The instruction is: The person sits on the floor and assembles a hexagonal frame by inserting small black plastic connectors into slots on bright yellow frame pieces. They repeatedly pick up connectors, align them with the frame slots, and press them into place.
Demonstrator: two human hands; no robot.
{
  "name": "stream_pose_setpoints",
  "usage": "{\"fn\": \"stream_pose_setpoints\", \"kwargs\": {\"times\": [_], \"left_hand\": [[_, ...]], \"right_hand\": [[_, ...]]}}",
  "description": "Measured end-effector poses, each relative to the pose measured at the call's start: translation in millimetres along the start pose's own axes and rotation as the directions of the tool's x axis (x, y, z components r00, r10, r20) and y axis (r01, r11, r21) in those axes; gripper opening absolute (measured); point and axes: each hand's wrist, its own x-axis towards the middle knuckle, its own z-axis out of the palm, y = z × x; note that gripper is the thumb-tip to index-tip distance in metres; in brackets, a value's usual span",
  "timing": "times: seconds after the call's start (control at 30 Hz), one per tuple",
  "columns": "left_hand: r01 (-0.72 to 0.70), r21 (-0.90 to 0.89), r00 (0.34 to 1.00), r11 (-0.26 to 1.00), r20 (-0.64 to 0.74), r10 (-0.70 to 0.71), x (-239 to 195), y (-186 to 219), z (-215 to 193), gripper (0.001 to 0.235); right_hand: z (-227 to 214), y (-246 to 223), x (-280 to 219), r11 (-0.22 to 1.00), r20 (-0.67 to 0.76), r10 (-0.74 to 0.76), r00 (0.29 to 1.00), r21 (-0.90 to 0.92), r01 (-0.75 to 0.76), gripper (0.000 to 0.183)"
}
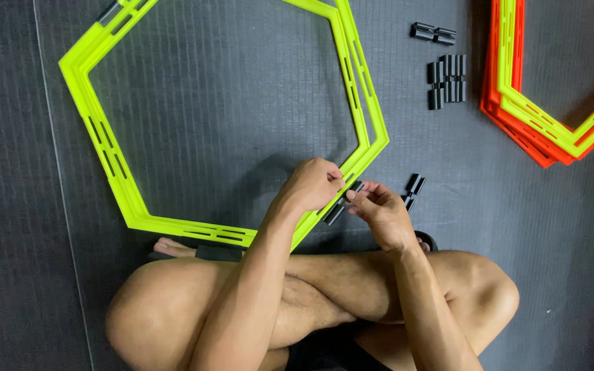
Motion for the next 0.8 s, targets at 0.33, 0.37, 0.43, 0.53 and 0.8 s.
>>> {"fn": "stream_pose_setpoints", "kwargs": {"times": [0.33, 0.37, 0.43, 0.53, 0.8], "left_hand": [[-0.01, -0.03, 1.0, 1.0, -0.016, 0.009, 7.8, -0.1, 3.2, 0.027], [-0.01, -0.038, 1.0, 0.999, -0.019, 0.009, 11.3, -2.4, 5.5, 0.026], [-0.016, -0.032, 1.0, 0.999, -0.022, 0.015, 8.0, 0.7, 2.5, 0.026], [-0.04, -0.04, 0.999, 0.998, -0.032, 0.038, 4.6, 3.1, 0.1, 0.025], [-0.073, -0.034, 0.997, 0.997, -0.043, 0.071, 4.1, -4.3, 2.3, 0.024]], "right_hand": [[5.2, -8.5, -5.6, 0.994, 0.001, 0.013, 1.0, 0.11, -0.013, 0.028], [6.1, -9.8, -7.3, 0.99, 0.001, 0.018, 1.0, 0.142, -0.018, 0.026], [3.6, -8.1, -7.9, 0.985, 0.0, 0.031, 1.0, 0.168, -0.031, 0.025], [1.4, -8.2, -6.4, 0.98, 0.015, 0.045, 0.999, 0.193, -0.047, 0.023], [3.0, 8.8, 8.9, 0.96, 0.04, 0.034, 0.999, 0.275, -0.043, 0.024]]}}
